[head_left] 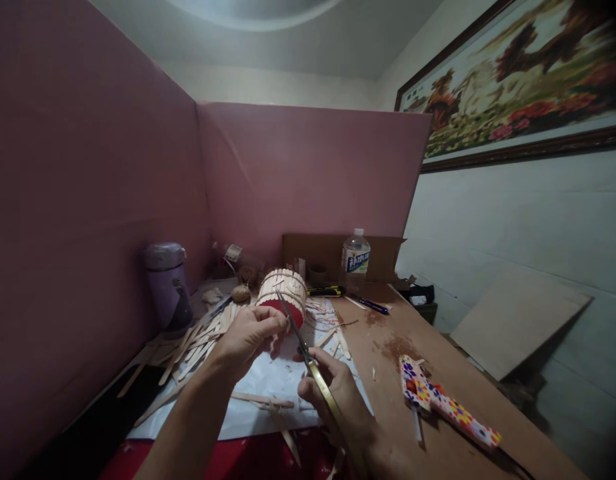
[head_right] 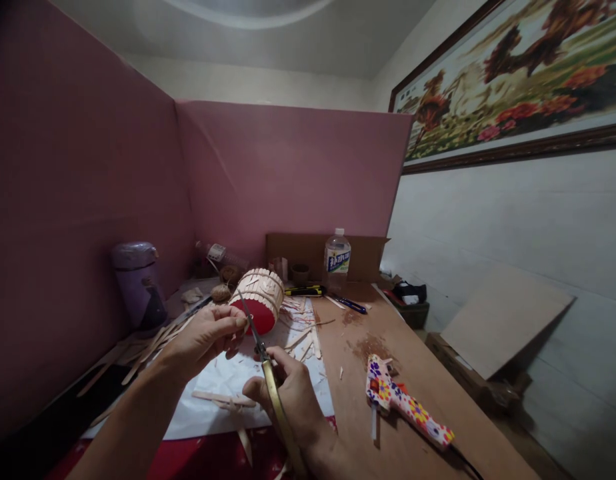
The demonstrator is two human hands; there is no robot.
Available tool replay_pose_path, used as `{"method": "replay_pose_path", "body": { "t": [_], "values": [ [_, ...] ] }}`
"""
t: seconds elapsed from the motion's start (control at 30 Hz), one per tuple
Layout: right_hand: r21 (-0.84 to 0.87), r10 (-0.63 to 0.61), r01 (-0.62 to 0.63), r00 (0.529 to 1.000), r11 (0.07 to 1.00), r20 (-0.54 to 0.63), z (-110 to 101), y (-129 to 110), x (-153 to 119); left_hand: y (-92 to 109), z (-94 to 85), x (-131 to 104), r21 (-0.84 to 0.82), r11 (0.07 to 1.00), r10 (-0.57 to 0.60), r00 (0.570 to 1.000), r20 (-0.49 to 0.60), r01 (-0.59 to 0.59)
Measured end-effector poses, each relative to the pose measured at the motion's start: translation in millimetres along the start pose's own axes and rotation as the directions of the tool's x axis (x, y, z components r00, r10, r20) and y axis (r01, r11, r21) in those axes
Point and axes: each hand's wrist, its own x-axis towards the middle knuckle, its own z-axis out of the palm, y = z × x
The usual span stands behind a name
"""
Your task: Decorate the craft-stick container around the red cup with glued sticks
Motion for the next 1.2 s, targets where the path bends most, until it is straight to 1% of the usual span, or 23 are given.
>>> {"method": "replay_pose_path", "body": {
  "t": [0.07, 0.13, 0.3, 0.4, 0.53, 0.67, 0.73, 0.87, 0.93, 1.0, 1.07, 1.17, 1.2],
  "values": [
    [-0.038, -0.029, 0.031, 0.999, 0.999, 0.042, -3.5, 0.1, 0.3, 0.7, -0.5, -0.3, -0.006, 1.0, 0.003, 1.0, 0.001, -0.003],
    [-0.038, -0.041, 0.044, 0.996, 0.998, 0.074, -5.6, -2.6, 0.1, 1.3, -0.2, -1.1, -0.001, 1.0, 0.001, 1.0, 0.008, -0.001],
    [-0.021, -0.008, 0.01, 0.994, 1.0, 0.108, -5.7, -13.3, -0.6, 1.3, 1.1, -2.8, 0.002, 1.0, -0.009, 1.0, 0.029, 0.009],
    [-0.022, -0.012, 0.014, 0.996, 1.0, 0.083, -5.5, -12.0, 0.2, -0.4, 0.9, -2.5, -0.006, 1.0, -0.022, 0.999, 0.027, 0.022],
    [0.009, 0.002, -0.003, 1.0, 1.0, 0.026, -5.0, -1.7, 1.5, -2.0, 0.0, -2.1, -0.009, 0.999, -0.038, 0.999, 0.026, 0.039],
    [0.028, 0.01, -0.01, 1.0, 1.0, -0.013, -1.4, 7.1, 2.5, -0.5, -1.2, -2.3, 0.023, 0.999, -0.042, 0.999, 0.026, 0.041],
    [0.042, 0.007, -0.005, 0.999, 0.999, -0.047, 0.8, 8.5, 3.0, 0.2, -1.8, -2.3, 0.03, 0.999, -0.037, 0.999, 0.035, 0.036],
    [0.089, 0.017, -0.002, 0.986, 0.996, -0.165, 2.3, 2.7, 3.2, -1.7, -2.6, -1.1, 0.011, 1.0, -0.016, 0.999, 0.032, 0.016],
    [0.045, 0.008, 0.001, 0.979, 0.999, -0.205, 0.7, -3.3, 3.5, -3.7, -2.7, 0.1, -0.007, 1.0, -0.009, 1.0, 0.012, 0.009],
    [-0.051, -0.017, 0.003, 0.963, 0.999, -0.269, -3.1, -8.6, 5.2, -5.2, -2.5, 1.6, -0.047, 0.999, -0.009, 1.0, -0.004, 0.008],
    [-0.146, -0.011, -0.044, 0.933, 0.988, -0.359, -9.9, -10.8, 8.9, -5.6, -1.5, 2.9, -0.09, 0.996, -0.015, 1.0, -0.024, 0.013],
    [-0.249, 0.044, -0.185, 0.875, 0.951, -0.482, -25.7, -9.0, 16.8, -5.0, 0.6, 4.1, -0.106, 0.994, -0.02, 0.998, -0.056, 0.014],
    [-0.303, 0.043, -0.228, 0.857, 0.926, -0.513, -31.5, -8.1, 19.2, -4.8, 1.3, 4.4, -0.1, 0.995, -0.019, 0.998, -0.065, 0.013]
  ]
}}
